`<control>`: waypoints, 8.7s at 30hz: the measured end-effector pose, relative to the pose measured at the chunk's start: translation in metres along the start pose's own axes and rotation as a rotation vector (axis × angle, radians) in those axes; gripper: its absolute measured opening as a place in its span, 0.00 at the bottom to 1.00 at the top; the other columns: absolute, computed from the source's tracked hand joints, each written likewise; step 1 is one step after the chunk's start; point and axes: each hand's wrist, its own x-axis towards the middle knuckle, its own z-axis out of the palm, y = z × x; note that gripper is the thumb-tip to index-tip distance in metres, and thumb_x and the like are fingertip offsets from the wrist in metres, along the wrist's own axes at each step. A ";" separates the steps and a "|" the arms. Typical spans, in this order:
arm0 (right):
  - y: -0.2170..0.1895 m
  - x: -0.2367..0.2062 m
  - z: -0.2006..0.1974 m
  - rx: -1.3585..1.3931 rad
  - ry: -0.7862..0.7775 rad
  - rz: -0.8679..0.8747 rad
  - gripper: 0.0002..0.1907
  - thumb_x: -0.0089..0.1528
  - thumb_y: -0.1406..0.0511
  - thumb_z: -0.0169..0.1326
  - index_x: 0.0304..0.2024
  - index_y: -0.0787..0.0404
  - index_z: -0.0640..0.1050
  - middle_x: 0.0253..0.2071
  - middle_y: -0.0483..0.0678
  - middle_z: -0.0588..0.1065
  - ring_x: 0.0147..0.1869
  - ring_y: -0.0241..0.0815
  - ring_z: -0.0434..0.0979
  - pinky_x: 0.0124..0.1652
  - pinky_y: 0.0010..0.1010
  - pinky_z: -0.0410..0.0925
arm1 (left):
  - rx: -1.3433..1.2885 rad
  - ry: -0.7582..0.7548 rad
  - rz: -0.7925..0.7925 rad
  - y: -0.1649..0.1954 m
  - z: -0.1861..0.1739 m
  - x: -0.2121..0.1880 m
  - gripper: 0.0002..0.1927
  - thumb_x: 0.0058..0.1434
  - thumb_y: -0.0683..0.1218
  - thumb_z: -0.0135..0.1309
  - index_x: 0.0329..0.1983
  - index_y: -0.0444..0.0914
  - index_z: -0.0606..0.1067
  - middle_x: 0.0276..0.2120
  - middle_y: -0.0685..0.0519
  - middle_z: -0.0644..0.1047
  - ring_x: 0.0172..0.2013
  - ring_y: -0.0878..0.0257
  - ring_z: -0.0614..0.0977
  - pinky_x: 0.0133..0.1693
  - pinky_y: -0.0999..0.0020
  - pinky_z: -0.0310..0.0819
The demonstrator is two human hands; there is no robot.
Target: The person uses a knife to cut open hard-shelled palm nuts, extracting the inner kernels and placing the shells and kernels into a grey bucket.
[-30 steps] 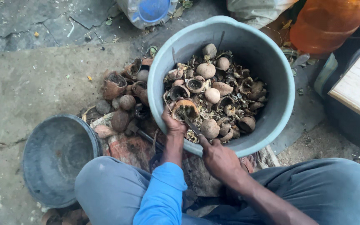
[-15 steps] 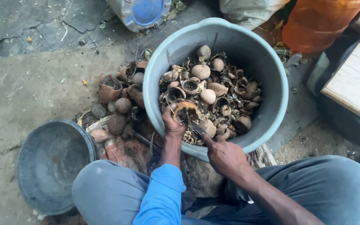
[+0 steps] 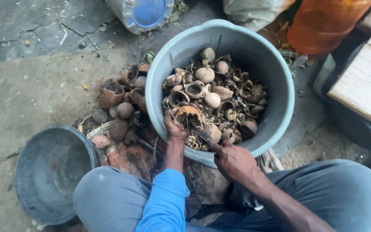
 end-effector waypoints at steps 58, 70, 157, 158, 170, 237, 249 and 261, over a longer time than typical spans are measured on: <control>0.008 0.037 0.037 0.013 -0.039 0.047 0.32 0.66 0.66 0.40 0.74 0.49 0.60 0.42 0.64 0.77 0.39 0.60 0.82 0.37 0.50 0.77 | 0.670 0.443 0.590 -0.010 -0.005 0.010 0.15 0.61 0.44 0.46 0.39 0.30 0.80 0.36 0.45 0.82 0.36 0.55 0.83 0.40 0.63 0.80; 0.031 0.033 0.001 0.334 -0.044 -0.063 0.30 0.60 0.62 0.50 0.67 0.42 0.72 0.36 0.59 0.82 0.39 0.54 0.85 0.45 0.45 0.76 | 0.458 0.344 0.439 0.000 -0.016 0.012 0.14 0.60 0.43 0.48 0.39 0.30 0.81 0.38 0.45 0.82 0.38 0.56 0.83 0.44 0.66 0.79; 0.006 -0.063 -0.023 1.110 -0.123 0.146 0.26 0.67 0.59 0.51 0.67 0.57 0.74 0.27 0.44 0.70 0.26 0.35 0.68 0.25 0.31 0.66 | 0.040 -0.316 0.176 0.008 0.066 -0.006 0.24 0.62 0.52 0.58 0.55 0.32 0.75 0.49 0.35 0.79 0.48 0.41 0.82 0.50 0.47 0.81; 0.001 -0.060 -0.023 1.132 -0.151 0.157 0.27 0.66 0.59 0.50 0.68 0.55 0.72 0.27 0.44 0.69 0.24 0.35 0.69 0.24 0.31 0.65 | 0.047 -0.312 0.188 0.009 0.063 -0.006 0.24 0.61 0.51 0.58 0.55 0.32 0.75 0.49 0.36 0.79 0.48 0.41 0.82 0.51 0.47 0.81; -0.007 -0.035 0.028 0.795 -0.010 -0.076 0.22 0.71 0.57 0.46 0.65 0.58 0.71 0.30 0.42 0.72 0.27 0.30 0.70 0.25 0.25 0.68 | 0.067 -0.359 0.183 0.013 0.050 -0.011 0.20 0.61 0.51 0.61 0.50 0.32 0.77 0.47 0.39 0.79 0.50 0.40 0.80 0.54 0.44 0.80; 0.014 0.012 0.025 0.581 0.193 0.096 0.28 0.67 0.53 0.45 0.66 0.60 0.67 0.47 0.65 0.80 0.50 0.59 0.83 0.53 0.46 0.74 | 1.129 0.290 0.379 0.009 0.047 0.011 0.16 0.57 0.45 0.61 0.45 0.30 0.80 0.42 0.39 0.82 0.42 0.55 0.81 0.47 0.63 0.77; -0.005 0.003 0.005 0.750 0.095 0.109 0.26 0.65 0.54 0.48 0.64 0.55 0.71 0.33 0.58 0.79 0.35 0.51 0.81 0.39 0.45 0.73 | -0.138 0.215 0.040 -0.007 0.046 0.004 0.30 0.58 0.58 0.58 0.58 0.36 0.74 0.48 0.42 0.81 0.48 0.46 0.83 0.55 0.48 0.78; 0.009 -0.011 -0.002 0.551 0.037 0.117 0.25 0.67 0.52 0.47 0.62 0.55 0.72 0.37 0.57 0.81 0.40 0.50 0.83 0.43 0.43 0.73 | 0.119 0.058 0.223 0.013 0.030 0.008 0.25 0.55 0.48 0.58 0.53 0.29 0.73 0.41 0.37 0.81 0.42 0.42 0.84 0.49 0.43 0.83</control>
